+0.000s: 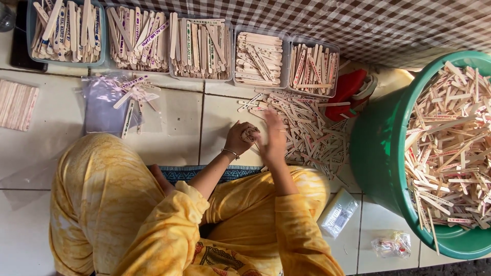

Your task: The person sits on the floor and sorts wooden sticks from a large green bucket into smaller plastic containers. They pick up handfuls of sticks, align them, and place them into the containers, occasionally adjusting the stacks.

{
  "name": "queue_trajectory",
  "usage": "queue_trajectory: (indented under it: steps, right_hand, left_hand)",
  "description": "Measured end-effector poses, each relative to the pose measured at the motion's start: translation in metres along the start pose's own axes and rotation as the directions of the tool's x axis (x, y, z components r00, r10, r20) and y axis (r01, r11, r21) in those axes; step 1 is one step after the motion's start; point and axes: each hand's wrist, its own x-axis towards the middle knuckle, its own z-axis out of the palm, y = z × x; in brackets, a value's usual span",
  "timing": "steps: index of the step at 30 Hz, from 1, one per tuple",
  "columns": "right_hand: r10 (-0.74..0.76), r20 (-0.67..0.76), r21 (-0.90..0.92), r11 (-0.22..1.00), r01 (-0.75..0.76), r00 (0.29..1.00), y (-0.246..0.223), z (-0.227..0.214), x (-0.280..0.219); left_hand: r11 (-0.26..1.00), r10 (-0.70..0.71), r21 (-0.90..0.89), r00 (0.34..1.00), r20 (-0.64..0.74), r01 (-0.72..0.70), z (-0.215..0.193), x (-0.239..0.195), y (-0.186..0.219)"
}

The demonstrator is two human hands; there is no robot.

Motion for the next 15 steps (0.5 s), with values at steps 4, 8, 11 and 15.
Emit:
queue_trajectory:
  steps: [4,8,11,15]
  right_hand:
    - [0.1,0.422,-0.137,0.989,-0.045,0.901,-0.023,0.005,0.006]
    - [0.282,0.205,0.042,0.954,-0.296,0.937,-0.001,-0.005,0.0]
    - [0.332,0.274,0.027,0.936,-0.352,0.903,0.0,-0.002,-0.012]
    - [0.267,0.247,0.062,0.955,-0.29,0.931,-0.019,-0.005,-0.013]
  left_hand:
    - [0.995,0.029,0.092,0.998,0.059,-0.034,0.013,-0.012,-0.035]
    - [0.657,-0.633,-0.533,0.774,-0.005,0.533,-0.021,0.013,0.041]
    - [0.462,-0.727,-0.751,0.687,-0.015,0.472,-0.035,0.027,0.072]
    - [0.196,-0.792,-0.896,0.603,0.096,0.399,-0.064,0.036,0.111]
